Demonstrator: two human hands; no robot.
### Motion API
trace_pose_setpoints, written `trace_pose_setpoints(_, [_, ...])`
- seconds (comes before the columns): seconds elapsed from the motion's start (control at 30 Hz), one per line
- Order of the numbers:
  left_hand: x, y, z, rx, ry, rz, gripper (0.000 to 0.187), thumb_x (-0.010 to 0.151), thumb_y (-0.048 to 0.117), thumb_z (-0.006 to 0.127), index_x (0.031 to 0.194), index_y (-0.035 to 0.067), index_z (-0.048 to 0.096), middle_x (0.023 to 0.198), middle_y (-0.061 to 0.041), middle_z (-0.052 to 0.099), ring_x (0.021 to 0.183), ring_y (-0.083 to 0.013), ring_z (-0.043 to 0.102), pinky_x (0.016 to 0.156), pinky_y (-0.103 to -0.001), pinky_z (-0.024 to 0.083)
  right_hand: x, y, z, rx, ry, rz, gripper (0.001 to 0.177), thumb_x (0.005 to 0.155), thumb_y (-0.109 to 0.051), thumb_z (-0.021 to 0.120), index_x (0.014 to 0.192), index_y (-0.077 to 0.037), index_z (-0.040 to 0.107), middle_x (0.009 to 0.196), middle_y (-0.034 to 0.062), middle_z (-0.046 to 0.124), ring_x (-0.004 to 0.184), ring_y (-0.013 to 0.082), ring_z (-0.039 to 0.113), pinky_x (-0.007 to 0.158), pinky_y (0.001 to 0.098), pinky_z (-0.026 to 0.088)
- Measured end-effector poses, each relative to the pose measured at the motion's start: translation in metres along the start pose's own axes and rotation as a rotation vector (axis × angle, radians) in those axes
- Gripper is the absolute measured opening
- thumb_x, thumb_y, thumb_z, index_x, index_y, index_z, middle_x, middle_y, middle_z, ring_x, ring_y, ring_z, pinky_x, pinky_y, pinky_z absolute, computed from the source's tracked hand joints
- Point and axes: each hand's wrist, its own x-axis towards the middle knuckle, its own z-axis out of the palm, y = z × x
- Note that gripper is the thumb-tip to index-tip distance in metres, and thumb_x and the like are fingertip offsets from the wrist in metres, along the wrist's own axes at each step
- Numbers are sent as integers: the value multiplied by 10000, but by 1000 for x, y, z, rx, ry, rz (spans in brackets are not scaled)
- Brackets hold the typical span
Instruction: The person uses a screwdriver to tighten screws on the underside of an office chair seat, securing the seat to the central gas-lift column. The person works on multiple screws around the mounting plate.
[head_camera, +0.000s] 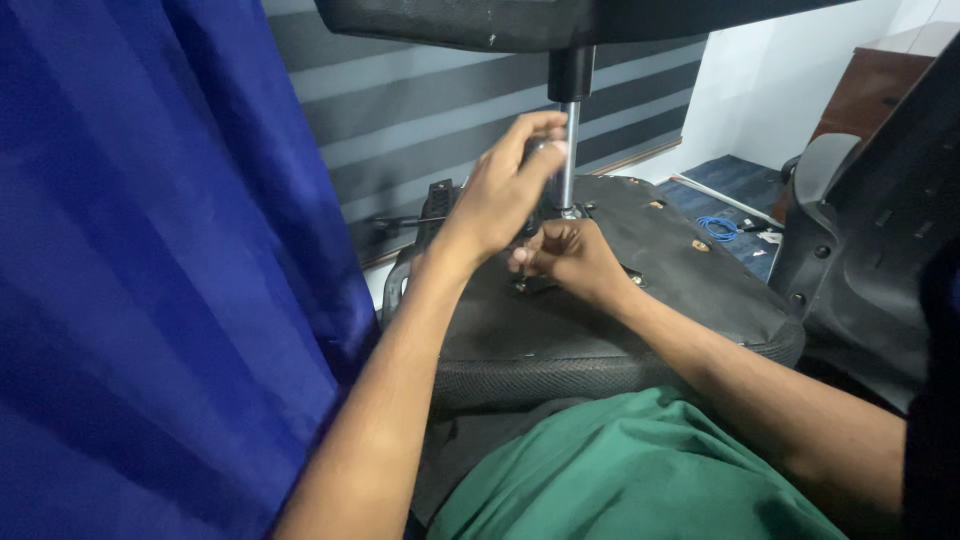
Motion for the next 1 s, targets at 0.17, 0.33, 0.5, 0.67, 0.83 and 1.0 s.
trace_pose_setpoints(0.17, [5, -9, 0, 35, 7, -97, 442, 908, 428, 692, 1192, 89, 686, 977, -70, 780, 879, -158, 745, 779, -310, 600, 3, -2, 0, 60, -46, 6, 136, 991, -126, 663, 944, -9, 712, 957, 39, 786, 894, 104, 745, 781, 244, 604])
trace_pose_setpoints(0.33, [-2, 0, -7, 528, 130, -257, 605, 769, 552, 902, 984, 23, 704, 827, -118, 779, 751, -208, 757, 688, -357, 614, -2, 0, 5, -7, -17, 3, 78, 925, -59, 734, 940, -8, 677, 947, 73, 777, 913, 124, 747, 804, 249, 602])
trace_pose_setpoints(0.5, [-6, -17, 2, 235, 47, -40, 445, 997, 429, 683, 1239, 55, 681, 1074, -127, 759, 1007, -221, 725, 864, -384, 559, 0, 7, 7, 70, -24, 10, 68, 939, -60, 732, 935, -1, 699, 964, 95, 773, 917, 144, 751, 788, 264, 611])
trace_pose_setpoints(0.67, [-3, -21, 1, -19, -11, 6, 466, 994, 397, 640, 1281, 30, 653, 1123, -95, 778, 1064, -192, 744, 912, -336, 571, 3, 9, 6, 100, -12, 56, 80, 948, -68, 702, 913, 4, 710, 1000, 79, 778, 908, 147, 766, 781, 264, 636])
trace_pose_setpoints(0.83, [-6, 10, -9, 339, 102, -255, 539, 658, 463, 860, 949, 30, 722, 867, -98, 810, 808, -185, 805, 764, -313, 623, -2, 9, 8, 89, -63, -54, 111, 948, -58, 740, 957, -40, 631, 924, 49, 731, 912, 133, 750, 779, 230, 606])
trace_pose_setpoints(1.0, [-9, 11, 0, 424, 56, -232, 540, 822, 525, 761, 1088, 60, 693, 1041, -110, 779, 991, -230, 753, 882, -377, 580, 1, 12, 8, 65, -31, -19, 107, 946, -44, 740, 884, -18, 657, 893, 52, 746, 891, 137, 749, 740, 243, 608])
